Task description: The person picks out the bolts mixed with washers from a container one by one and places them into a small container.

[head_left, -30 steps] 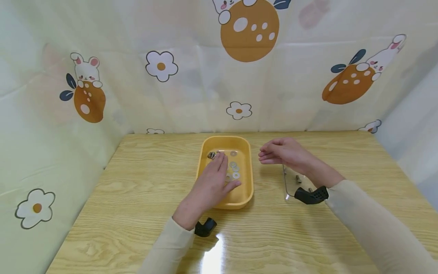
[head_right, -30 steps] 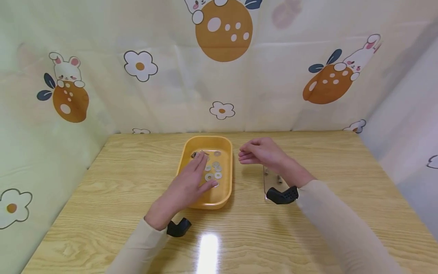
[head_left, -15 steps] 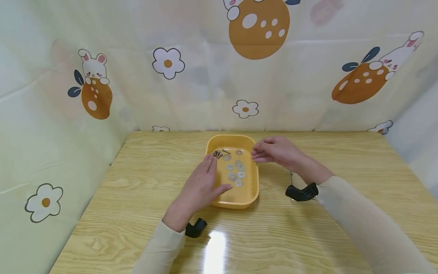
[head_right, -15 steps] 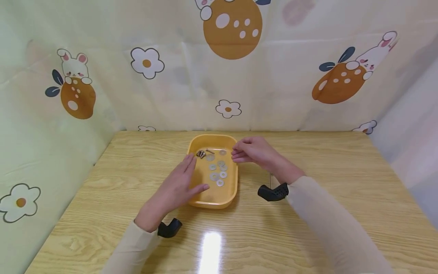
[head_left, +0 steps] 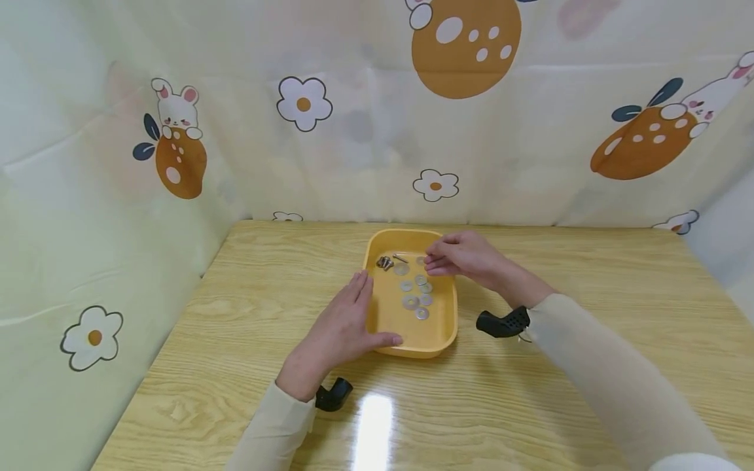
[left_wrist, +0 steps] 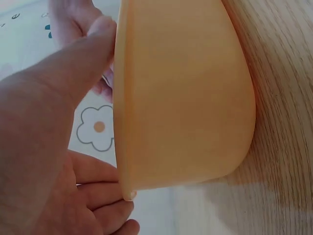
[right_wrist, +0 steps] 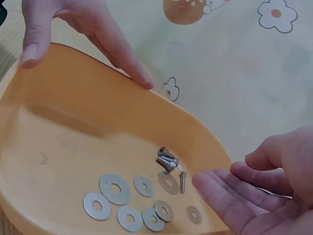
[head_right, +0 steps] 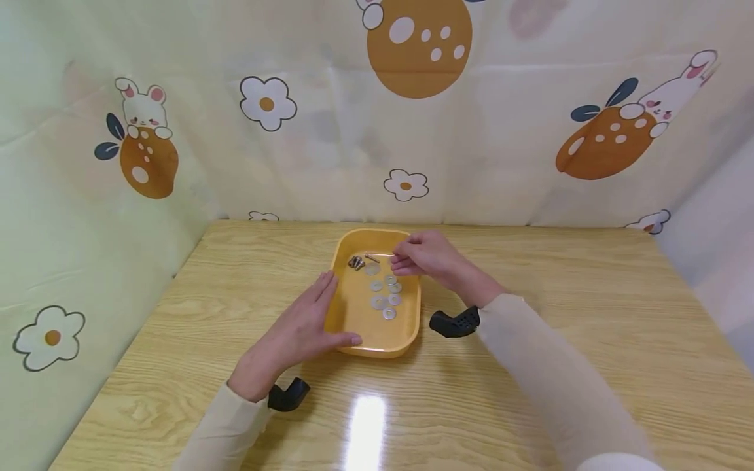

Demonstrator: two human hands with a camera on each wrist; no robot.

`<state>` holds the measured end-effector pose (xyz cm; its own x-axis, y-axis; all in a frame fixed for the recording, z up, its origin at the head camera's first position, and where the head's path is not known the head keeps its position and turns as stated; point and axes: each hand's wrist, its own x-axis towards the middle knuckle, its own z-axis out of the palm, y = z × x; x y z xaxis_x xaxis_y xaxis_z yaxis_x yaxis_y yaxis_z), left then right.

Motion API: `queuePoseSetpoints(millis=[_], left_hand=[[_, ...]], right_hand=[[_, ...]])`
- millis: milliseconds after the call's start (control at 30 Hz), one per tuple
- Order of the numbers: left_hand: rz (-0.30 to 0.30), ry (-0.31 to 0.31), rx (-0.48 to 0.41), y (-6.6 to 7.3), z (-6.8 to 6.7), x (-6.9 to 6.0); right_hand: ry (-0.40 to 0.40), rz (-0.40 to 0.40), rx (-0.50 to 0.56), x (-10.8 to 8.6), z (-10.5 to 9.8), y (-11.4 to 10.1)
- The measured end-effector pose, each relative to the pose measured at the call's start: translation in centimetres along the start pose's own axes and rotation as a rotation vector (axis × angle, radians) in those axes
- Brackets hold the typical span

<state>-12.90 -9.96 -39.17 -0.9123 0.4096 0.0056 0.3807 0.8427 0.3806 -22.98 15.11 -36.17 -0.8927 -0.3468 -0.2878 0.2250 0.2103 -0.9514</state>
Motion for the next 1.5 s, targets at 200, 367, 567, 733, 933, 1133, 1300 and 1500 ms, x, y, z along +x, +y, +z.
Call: queuePoseSetpoints(millis=[200,367,567,733,933,1133,1300,1500], left_hand=[[0.000,0.012,-0.015,-0.2,0.1,-0.1],[-0.004,0.008,-0.041,-0.4,0.4,-0.2],[-0.012,-0.005,-0.063,-0.5,0.6,-0.2],[-0.019,-0.008,-0.073,-0.5,0.6,-0.2],[-0.030,-0.020,-0.086,-0.6,0.7,-0.1],[-0.044,-0.030,-0.087,-0.5,0.6,0.0],[-0.043,-0.033,-0.079,-0.5,0.5,0.0],[-0.049,-0.049,-0.090,-0.4,0.4,0.0]], right_hand=[[0.002,0.011,-0.010,1.0,0.8,0.0],[0.019,0.029,-0.033,1.8,1.2,0.0],[0.035,0.063,-0.077,2.7,1.8,0.1],[0.036,0.061,-0.062,3.5,2.4,0.4],[0.025,0.044,-0.008,4.5,3.1,1.0],[0.045,0.049,-0.022,5.3,4.0,1.6],[0.033,0.041,-0.039,5.5,4.7,1.6],[0.019,0.026,-0.106,5.6,5.1,1.8]])
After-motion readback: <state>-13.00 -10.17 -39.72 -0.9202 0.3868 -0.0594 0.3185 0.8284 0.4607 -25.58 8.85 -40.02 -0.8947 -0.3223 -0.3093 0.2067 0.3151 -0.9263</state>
